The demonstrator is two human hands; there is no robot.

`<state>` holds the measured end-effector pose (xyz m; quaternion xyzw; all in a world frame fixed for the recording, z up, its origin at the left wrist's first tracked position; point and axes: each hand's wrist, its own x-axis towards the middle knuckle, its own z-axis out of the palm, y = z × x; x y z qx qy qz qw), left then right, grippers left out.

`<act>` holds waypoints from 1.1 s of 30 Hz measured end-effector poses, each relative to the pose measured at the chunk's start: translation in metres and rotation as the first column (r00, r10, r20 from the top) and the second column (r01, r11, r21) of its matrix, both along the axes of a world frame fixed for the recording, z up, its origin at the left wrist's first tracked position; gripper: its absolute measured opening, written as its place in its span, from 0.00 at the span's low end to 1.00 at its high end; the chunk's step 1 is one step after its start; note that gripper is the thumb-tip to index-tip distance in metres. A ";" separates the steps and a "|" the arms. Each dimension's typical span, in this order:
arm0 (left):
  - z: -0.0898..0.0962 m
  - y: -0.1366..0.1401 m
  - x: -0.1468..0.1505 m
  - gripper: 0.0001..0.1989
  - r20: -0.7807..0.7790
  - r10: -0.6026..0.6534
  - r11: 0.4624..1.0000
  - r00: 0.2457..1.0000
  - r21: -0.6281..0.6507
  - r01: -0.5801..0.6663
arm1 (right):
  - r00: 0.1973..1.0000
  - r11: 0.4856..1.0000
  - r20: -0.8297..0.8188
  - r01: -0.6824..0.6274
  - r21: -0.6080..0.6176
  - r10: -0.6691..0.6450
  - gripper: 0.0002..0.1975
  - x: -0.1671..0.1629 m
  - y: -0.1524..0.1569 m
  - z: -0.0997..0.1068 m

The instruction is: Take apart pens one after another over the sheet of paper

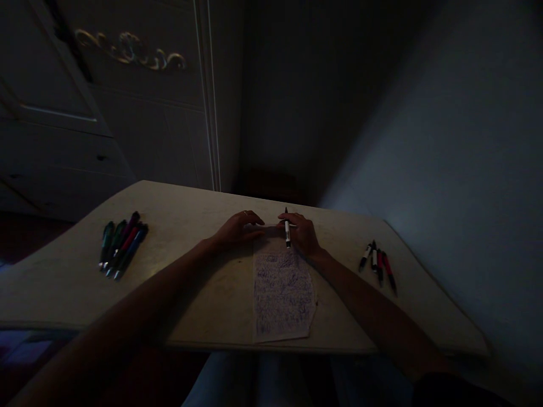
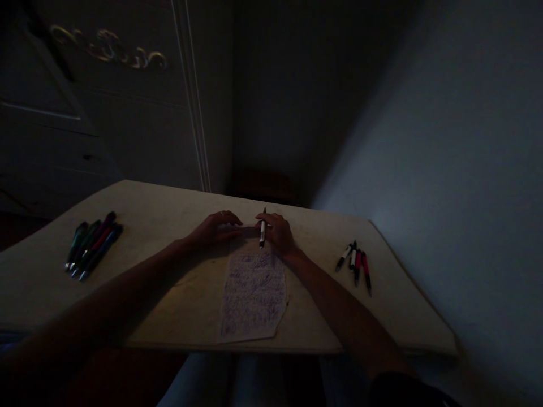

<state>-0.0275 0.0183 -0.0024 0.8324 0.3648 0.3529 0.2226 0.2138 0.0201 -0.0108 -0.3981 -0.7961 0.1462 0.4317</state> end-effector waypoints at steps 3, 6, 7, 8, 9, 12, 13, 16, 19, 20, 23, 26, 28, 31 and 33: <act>-0.002 0.001 0.000 0.07 0.008 0.002 1.000 1.000 0.025 -0.002 | 1.000 1.000 0.008 -0.022 -0.007 0.023 0.09 0.000 0.000 0.000; -0.003 0.002 -0.001 0.06 0.051 0.027 0.999 0.998 0.033 -0.029 | 0.998 0.999 0.036 -0.051 0.014 0.051 0.11 0.000 0.001 -0.001; -0.003 0.002 -0.002 0.06 0.060 0.035 0.999 0.998 0.028 -0.037 | 0.998 0.998 0.042 -0.053 0.020 0.052 0.11 0.001 0.002 -0.001; -0.004 0.003 -0.003 0.06 0.067 0.043 0.999 0.997 0.022 -0.044 | 0.998 0.999 0.045 -0.048 0.024 0.047 0.12 0.002 0.003 -0.001; -0.004 0.004 -0.004 0.07 0.072 0.051 0.998 0.996 0.018 -0.053 | 0.998 0.999 0.044 -0.039 0.023 0.038 0.13 0.003 0.004 -0.002; -0.005 0.007 -0.006 0.07 0.075 0.065 0.998 0.995 0.014 -0.066 | 0.999 1.000 0.047 -0.013 0.006 0.013 0.13 0.006 0.008 -0.004; -0.006 0.008 -0.006 0.07 0.074 0.062 0.998 0.995 0.016 -0.063 | 0.999 1.000 0.052 -0.013 -0.002 0.013 0.13 0.007 0.009 -0.004; -0.006 0.008 -0.007 0.07 0.067 0.051 0.998 0.996 0.019 -0.052 | 0.997 1.000 0.069 -0.017 -0.010 0.018 0.11 0.008 0.011 -0.005; -0.004 0.005 -0.006 0.08 0.044 0.080 0.997 0.996 0.000 -0.080 | 0.998 1.000 0.058 -0.009 0.015 0.008 0.10 0.008 0.010 -0.004; -0.003 0.005 -0.006 0.08 0.036 0.092 0.996 0.995 -0.006 -0.092 | 0.999 1.000 0.046 -0.008 0.025 0.007 0.10 0.007 0.009 -0.003; -0.002 0.003 -0.005 0.09 0.035 0.105 0.994 0.994 -0.005 -0.105 | 1.000 0.999 0.022 -0.017 0.027 0.016 0.10 0.007 0.008 -0.003; -0.002 0.004 -0.005 0.08 0.046 0.064 0.998 0.997 0.008 -0.065 | 0.999 1.000 0.028 -0.031 0.003 0.031 0.11 0.006 0.009 -0.004; -0.003 0.005 -0.005 0.07 0.052 0.043 0.999 0.998 0.020 -0.044 | 0.999 0.999 0.036 -0.035 -0.015 0.035 0.12 0.007 0.010 -0.005; -0.004 0.007 -0.007 0.07 0.056 0.044 0.998 0.997 0.043 -0.047 | 0.999 0.999 0.033 -0.023 -0.023 0.024 0.14 0.008 0.012 -0.007; -0.006 0.008 -0.008 0.07 0.061 0.054 0.997 0.997 0.052 -0.057 | 0.999 1.000 0.032 -0.014 -0.016 0.015 0.15 0.011 0.014 -0.007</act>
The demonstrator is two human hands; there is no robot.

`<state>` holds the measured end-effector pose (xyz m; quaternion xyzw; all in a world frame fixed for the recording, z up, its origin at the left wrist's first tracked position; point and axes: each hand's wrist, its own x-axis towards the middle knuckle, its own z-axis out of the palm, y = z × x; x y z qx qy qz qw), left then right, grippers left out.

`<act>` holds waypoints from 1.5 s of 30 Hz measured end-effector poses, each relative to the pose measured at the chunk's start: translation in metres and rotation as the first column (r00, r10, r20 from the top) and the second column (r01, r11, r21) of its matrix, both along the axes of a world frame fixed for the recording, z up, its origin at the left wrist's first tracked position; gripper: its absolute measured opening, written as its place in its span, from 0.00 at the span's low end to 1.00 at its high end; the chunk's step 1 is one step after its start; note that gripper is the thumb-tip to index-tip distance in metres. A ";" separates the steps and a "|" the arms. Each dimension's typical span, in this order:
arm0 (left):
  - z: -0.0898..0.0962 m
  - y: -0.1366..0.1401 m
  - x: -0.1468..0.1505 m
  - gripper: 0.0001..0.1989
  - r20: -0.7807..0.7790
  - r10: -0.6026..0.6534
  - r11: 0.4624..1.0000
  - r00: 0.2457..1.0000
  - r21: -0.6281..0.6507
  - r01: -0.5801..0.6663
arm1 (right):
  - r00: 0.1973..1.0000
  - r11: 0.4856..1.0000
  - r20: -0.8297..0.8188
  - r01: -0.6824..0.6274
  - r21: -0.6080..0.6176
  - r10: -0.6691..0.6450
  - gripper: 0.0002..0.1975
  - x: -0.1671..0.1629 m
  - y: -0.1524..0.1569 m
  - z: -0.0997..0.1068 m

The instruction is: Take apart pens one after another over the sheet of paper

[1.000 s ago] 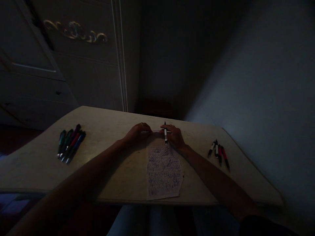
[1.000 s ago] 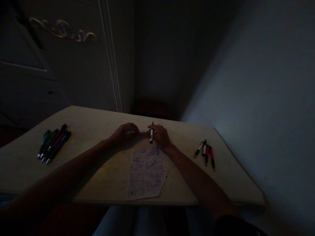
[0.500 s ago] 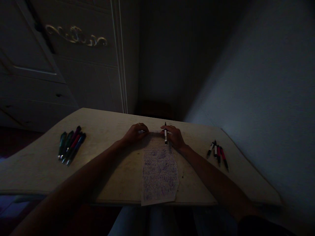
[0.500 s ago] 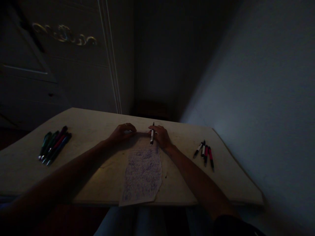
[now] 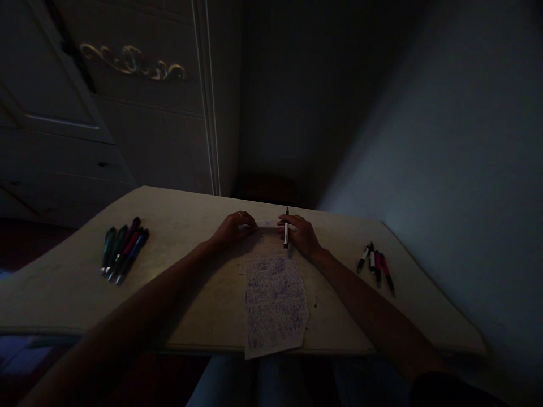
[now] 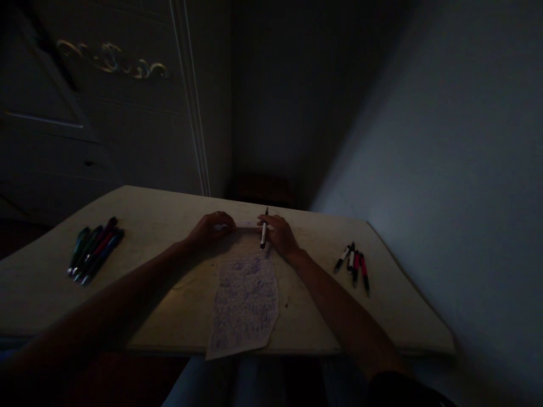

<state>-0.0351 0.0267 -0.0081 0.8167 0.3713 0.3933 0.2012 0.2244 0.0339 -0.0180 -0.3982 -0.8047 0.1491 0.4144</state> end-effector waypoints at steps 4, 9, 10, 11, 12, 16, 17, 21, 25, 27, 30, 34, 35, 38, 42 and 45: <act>-0.001 0.001 -0.001 0.07 0.006 0.022 1.000 1.000 -0.007 -0.022 | 0.999 1.000 0.029 0.020 -0.016 -0.020 0.14 0.004 0.002 0.000; 0.003 -0.002 -0.001 0.07 -0.007 0.008 0.999 1.000 -0.041 -0.008 | 0.998 0.999 0.031 0.051 -0.015 -0.050 0.12 0.004 0.002 -0.001; 0.003 -0.003 -0.001 0.07 -0.008 0.007 0.999 1.000 -0.045 -0.007 | 0.998 0.998 0.024 0.056 -0.008 -0.056 0.11 0.004 0.002 -0.001; 0.003 -0.003 -0.001 0.07 -0.008 0.011 0.999 1.000 -0.048 -0.011 | 0.998 0.998 0.018 0.060 -0.004 -0.060 0.11 0.004 0.002 -0.001; 0.004 -0.003 -0.001 0.07 -0.008 0.015 0.998 1.000 -0.053 -0.016 | 0.998 0.998 0.013 0.063 -0.002 -0.063 0.11 0.004 0.002 -0.001; 0.005 -0.003 0.000 0.09 -0.035 0.021 0.995 0.999 -0.096 -0.024 | 0.998 0.999 0.021 0.051 0.000 -0.051 0.11 0.004 0.004 -0.001; 0.005 -0.003 0.001 0.10 -0.050 0.020 0.993 0.999 -0.115 -0.026 | 0.999 0.999 0.023 0.046 0.004 -0.046 0.11 0.005 0.004 -0.002; 0.006 -0.003 0.002 0.13 -0.090 0.049 0.988 0.995 -0.141 -0.062 | 1.000 1.000 0.020 -0.005 0.026 0.005 0.14 0.004 0.004 -0.001; 0.003 0.000 0.002 0.15 -0.104 0.053 0.996 0.993 -0.069 -0.060 | 0.998 0.994 0.038 -0.050 0.101 0.046 0.14 0.002 -0.001 0.003; 0.001 0.002 0.001 0.15 -0.115 0.060 0.998 0.992 -0.029 -0.064 | 0.997 0.991 0.055 -0.059 0.121 0.052 0.14 0.001 -0.002 0.004; -0.002 0.004 -0.001 0.13 -0.147 0.057 0.998 0.988 0.006 -0.057 | 0.990 0.992 0.121 -0.087 0.093 0.075 0.13 0.000 -0.002 0.002; -0.003 0.005 -0.004 0.12 -0.224 0.019 0.999 0.974 0.041 -0.010 | 0.974 0.992 0.196 -0.121 0.032 0.112 0.13 0.000 0.000 -0.003; -0.003 0.005 -0.004 0.12 -0.244 0.018 0.999 0.970 0.048 -0.006 | 0.973 0.993 0.202 -0.117 0.025 0.110 0.13 0.000 0.000 -0.004; -0.004 0.004 -0.003 0.12 -0.292 0.027 0.998 0.956 0.068 -0.008 | 0.975 0.996 0.209 -0.087 0.024 0.080 0.13 -0.001 -0.001 -0.002; -0.004 0.004 -0.003 0.13 -0.301 0.054 0.996 0.952 0.081 -0.030 | 0.980 0.997 0.191 -0.068 0.038 0.059 0.14 -0.002 -0.005 0.002; -0.005 0.005 -0.004 0.13 -0.254 0.066 0.995 0.965 0.086 -0.045 | 0.983 0.997 0.178 -0.052 0.051 0.043 0.14 -0.002 -0.005 0.002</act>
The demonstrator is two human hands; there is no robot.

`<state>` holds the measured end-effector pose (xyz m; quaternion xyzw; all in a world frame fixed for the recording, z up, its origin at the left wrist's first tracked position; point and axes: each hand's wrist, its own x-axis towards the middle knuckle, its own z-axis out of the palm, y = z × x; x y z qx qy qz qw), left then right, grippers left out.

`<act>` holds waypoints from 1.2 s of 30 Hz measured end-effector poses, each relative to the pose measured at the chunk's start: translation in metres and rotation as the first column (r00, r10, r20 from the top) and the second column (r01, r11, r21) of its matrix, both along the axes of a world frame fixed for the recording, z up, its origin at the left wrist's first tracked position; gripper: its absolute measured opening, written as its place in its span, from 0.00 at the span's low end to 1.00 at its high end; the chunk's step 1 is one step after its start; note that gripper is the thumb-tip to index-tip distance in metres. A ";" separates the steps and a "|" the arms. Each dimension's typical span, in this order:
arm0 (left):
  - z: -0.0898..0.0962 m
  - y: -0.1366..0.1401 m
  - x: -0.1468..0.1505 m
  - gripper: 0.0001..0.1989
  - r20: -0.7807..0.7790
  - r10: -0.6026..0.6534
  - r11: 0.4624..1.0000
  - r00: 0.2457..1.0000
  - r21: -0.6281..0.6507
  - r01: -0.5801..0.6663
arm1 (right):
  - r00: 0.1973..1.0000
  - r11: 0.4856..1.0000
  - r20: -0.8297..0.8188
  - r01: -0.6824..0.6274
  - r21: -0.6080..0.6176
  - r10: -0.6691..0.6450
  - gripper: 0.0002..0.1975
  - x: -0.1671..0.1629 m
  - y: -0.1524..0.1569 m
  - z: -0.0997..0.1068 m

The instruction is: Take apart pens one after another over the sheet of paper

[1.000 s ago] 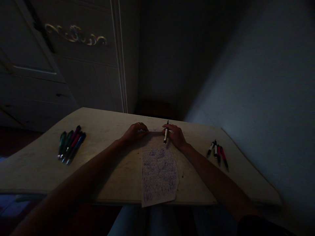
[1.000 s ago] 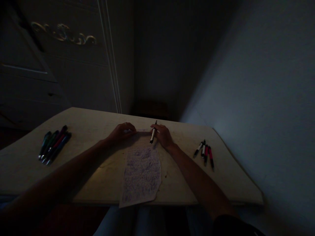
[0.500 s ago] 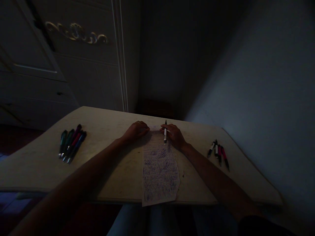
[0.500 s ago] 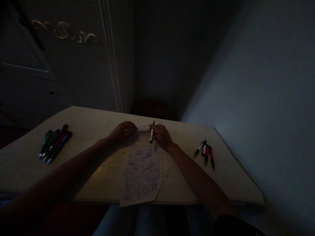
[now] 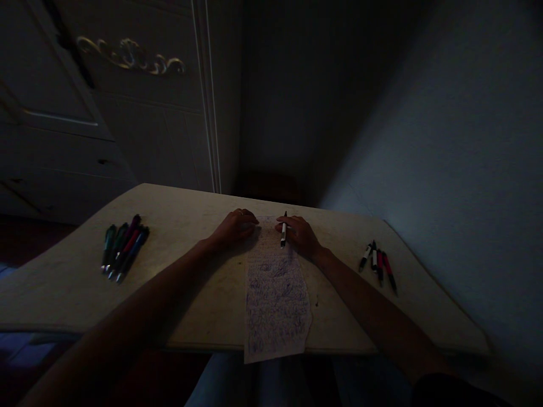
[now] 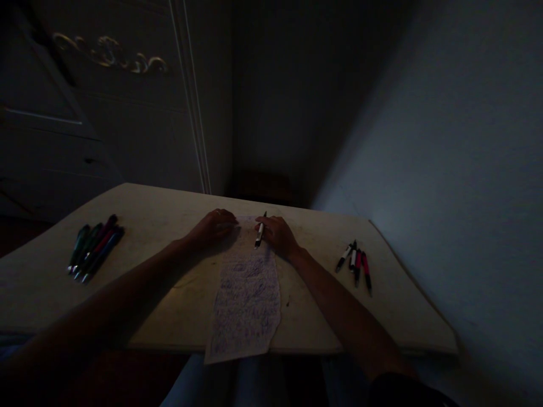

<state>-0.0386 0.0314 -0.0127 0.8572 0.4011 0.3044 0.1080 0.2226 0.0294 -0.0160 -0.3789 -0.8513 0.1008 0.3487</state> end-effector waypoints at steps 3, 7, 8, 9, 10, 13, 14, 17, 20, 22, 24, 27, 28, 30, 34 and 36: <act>0.001 0.000 0.000 0.13 0.020 -0.030 1.000 0.999 -0.010 0.030 | 1.000 1.000 0.025 -0.016 -0.011 0.016 0.12 0.000 0.002 -0.002; 0.004 -0.002 0.002 0.13 0.010 -0.062 0.998 0.998 -0.033 0.063 | 1.000 1.000 0.019 -0.003 -0.017 0.003 0.12 0.000 0.002 -0.001; 0.005 -0.003 0.002 0.14 0.010 -0.070 0.997 0.998 -0.038 0.070 | 1.000 1.000 0.019 0.000 -0.024 0.001 0.12 0.000 0.001 0.000; 0.006 -0.004 0.002 0.14 0.011 -0.078 0.996 0.997 -0.044 0.078 | 1.000 0.999 0.022 -0.001 -0.033 0.001 0.12 0.001 0.001 0.000; 0.007 -0.005 0.003 0.14 0.010 -0.086 0.995 0.996 -0.050 0.087 | 1.000 0.999 0.023 -0.001 -0.040 0.002 0.12 0.001 0.001 0.001; 0.007 -0.007 0.003 0.16 -0.014 -0.095 0.994 0.995 -0.058 0.094 | 1.000 1.000 -0.011 0.007 -0.027 -0.007 0.12 0.002 0.001 0.001; 0.006 -0.007 0.003 0.18 -0.032 -0.088 0.994 0.996 -0.060 0.086 | 0.999 1.000 -0.035 0.012 -0.011 -0.012 0.12 0.003 0.001 0.001; 0.004 -0.007 0.003 0.24 -0.093 -0.056 0.996 0.994 -0.074 0.049 | 0.993 1.000 -0.118 0.010 0.013 -0.008 0.13 0.002 -0.003 0.003; 0.002 -0.008 0.002 0.27 -0.123 -0.045 0.995 0.991 -0.090 0.034 | 0.966 0.998 -0.256 0.018 -0.058 -0.032 0.15 -0.006 -0.013 0.007; 0.002 -0.008 0.002 0.27 -0.123 -0.049 0.995 0.991 -0.095 0.037 | 0.943 0.995 -0.331 -0.006 -0.097 -0.026 0.14 -0.013 -0.022 0.011; 0.001 -0.008 0.003 0.26 -0.120 -0.044 0.995 0.992 -0.094 0.033 | 0.927 0.994 -0.374 -0.045 -0.095 0.006 0.14 -0.020 -0.029 0.012; 0.001 -0.008 0.003 0.23 -0.118 -0.033 0.996 0.992 -0.088 0.022 | 0.916 0.978 -0.401 -0.105 -0.179 0.025 0.14 -0.028 -0.035 0.010; 0.001 -0.008 0.003 0.22 -0.117 -0.033 0.996 0.993 -0.084 0.023 | 0.915 0.965 -0.402 -0.131 -0.226 0.030 0.13 -0.029 -0.036 0.009; 0.001 -0.007 0.004 0.22 -0.115 -0.039 0.996 0.993 -0.080 0.030 | 0.916 0.935 -0.396 -0.191 -0.297 0.062 0.12 -0.031 -0.037 0.007; 0.000 -0.006 0.004 0.21 -0.105 -0.052 0.997 0.993 -0.066 0.045 | 0.918 0.903 -0.372 -0.268 -0.334 0.135 0.10 -0.032 -0.039 0.005; -0.001 -0.005 0.003 0.20 -0.097 -0.053 0.997 0.994 -0.055 0.048 | 0.924 0.906 -0.355 -0.266 -0.328 0.143 0.10 -0.032 -0.040 0.005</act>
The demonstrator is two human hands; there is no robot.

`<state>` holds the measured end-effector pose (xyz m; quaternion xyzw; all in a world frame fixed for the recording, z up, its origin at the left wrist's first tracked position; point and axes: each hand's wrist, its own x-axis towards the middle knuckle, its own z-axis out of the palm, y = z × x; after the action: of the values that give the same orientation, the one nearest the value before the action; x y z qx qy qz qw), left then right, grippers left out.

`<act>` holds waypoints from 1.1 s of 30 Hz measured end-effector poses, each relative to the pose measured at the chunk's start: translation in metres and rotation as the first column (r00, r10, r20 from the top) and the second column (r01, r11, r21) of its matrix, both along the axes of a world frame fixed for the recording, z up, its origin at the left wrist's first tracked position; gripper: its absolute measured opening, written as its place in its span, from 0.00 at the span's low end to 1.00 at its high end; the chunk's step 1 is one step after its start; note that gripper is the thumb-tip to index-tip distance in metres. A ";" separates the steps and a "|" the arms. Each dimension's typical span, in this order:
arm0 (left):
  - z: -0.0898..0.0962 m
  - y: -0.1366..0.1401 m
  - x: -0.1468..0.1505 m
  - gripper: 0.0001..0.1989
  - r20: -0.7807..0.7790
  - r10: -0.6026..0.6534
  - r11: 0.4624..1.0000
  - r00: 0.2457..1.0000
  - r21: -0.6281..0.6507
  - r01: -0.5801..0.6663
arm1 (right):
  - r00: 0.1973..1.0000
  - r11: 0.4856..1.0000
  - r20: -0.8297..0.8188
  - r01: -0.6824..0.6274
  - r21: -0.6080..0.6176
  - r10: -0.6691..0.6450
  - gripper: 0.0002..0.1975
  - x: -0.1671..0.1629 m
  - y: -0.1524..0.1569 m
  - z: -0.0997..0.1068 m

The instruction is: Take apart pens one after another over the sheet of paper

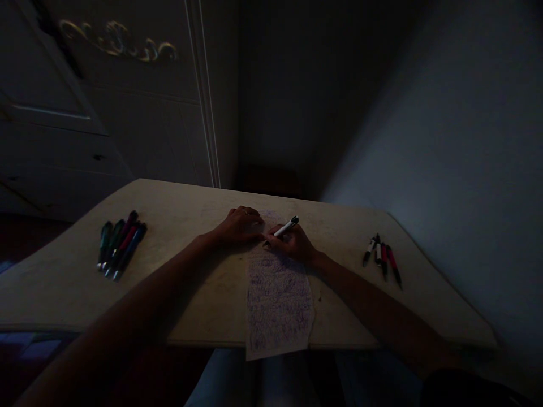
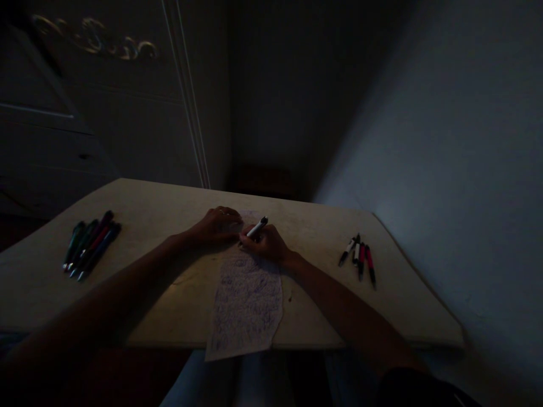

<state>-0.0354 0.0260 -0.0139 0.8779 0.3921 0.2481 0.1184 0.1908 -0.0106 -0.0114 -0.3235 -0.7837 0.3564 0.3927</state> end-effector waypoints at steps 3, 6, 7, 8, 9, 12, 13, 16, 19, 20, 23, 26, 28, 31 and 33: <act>0.000 0.000 0.000 0.19 0.005 0.006 1.000 1.000 0.005 -0.006 | 1.000 1.000 0.021 0.011 0.023 -0.011 0.10 0.000 0.000 -0.001; 0.001 -0.001 0.001 0.18 0.001 0.008 1.000 1.000 -0.005 -0.008 | 0.999 0.999 0.042 0.000 0.037 -0.002 0.11 -0.001 0.000 -0.003; 0.001 -0.001 0.001 0.18 0.002 0.008 1.000 1.000 -0.007 -0.008 | 0.999 0.999 0.051 -0.008 0.045 0.005 0.11 -0.001 0.000 -0.003; 0.002 -0.001 0.001 0.18 0.005 0.008 1.000 1.000 -0.009 -0.008 | 0.998 0.998 0.062 -0.015 0.055 0.012 0.10 -0.001 0.000 -0.003; 0.002 -0.001 0.001 0.18 0.008 0.007 1.000 1.000 -0.010 -0.007 | 0.997 0.998 0.072 -0.021 0.065 0.017 0.10 0.000 0.000 -0.003; 0.001 0.000 0.000 0.18 0.019 0.003 1.000 1.000 -0.011 -0.003 | 0.996 0.995 0.090 -0.023 0.095 0.014 0.10 0.000 0.001 -0.004; 0.001 0.000 0.000 0.18 0.019 0.004 1.000 1.000 -0.011 -0.003 | 0.995 0.994 0.097 -0.019 0.110 0.009 0.10 0.000 0.001 -0.004; 0.000 0.000 0.000 0.19 0.008 0.005 1.000 1.000 -0.015 -0.005 | 0.992 0.986 0.130 -0.022 0.165 0.000 0.09 0.000 0.001 -0.004; 0.002 0.000 0.001 0.19 -0.009 0.004 1.000 1.000 -0.017 -0.004 | 0.989 0.981 0.144 -0.014 0.195 -0.014 0.10 0.000 0.000 -0.003; 0.002 0.000 0.001 0.19 -0.012 0.005 1.000 1.000 -0.018 -0.005 | 0.989 0.980 0.147 -0.009 0.197 -0.021 0.10 0.000 0.000 -0.003; 0.004 -0.001 0.001 0.19 -0.007 0.001 1.000 1.000 -0.024 -0.001 | 0.989 0.983 0.146 0.011 0.185 -0.038 0.10 0.000 0.000 -0.002; 0.003 0.000 0.001 0.18 0.000 -0.009 1.000 1.000 -0.026 0.009 | 0.990 0.988 0.139 0.017 0.155 -0.039 0.10 0.001 0.000 -0.002; 0.003 0.000 0.001 0.17 0.000 -0.003 1.000 1.000 -0.025 0.003 | 0.992 0.991 0.123 0.020 0.134 -0.037 0.10 0.001 0.000 -0.002; 0.002 -0.001 0.000 0.18 0.007 0.000 1.000 1.000 -0.024 0.000 | 0.996 0.992 0.071 0.037 0.119 -0.045 0.10 0.001 0.000 -0.001; 0.002 -0.001 0.001 0.18 0.014 0.003 1.000 1.000 -0.026 -0.003 | 0.997 0.991 0.040 0.061 0.120 -0.066 0.10 0.001 0.000 0.000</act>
<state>-0.0345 0.0245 -0.0120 0.8739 0.3957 0.2493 0.1325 0.1923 -0.0109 -0.0115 -0.3320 -0.8012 0.2892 0.4053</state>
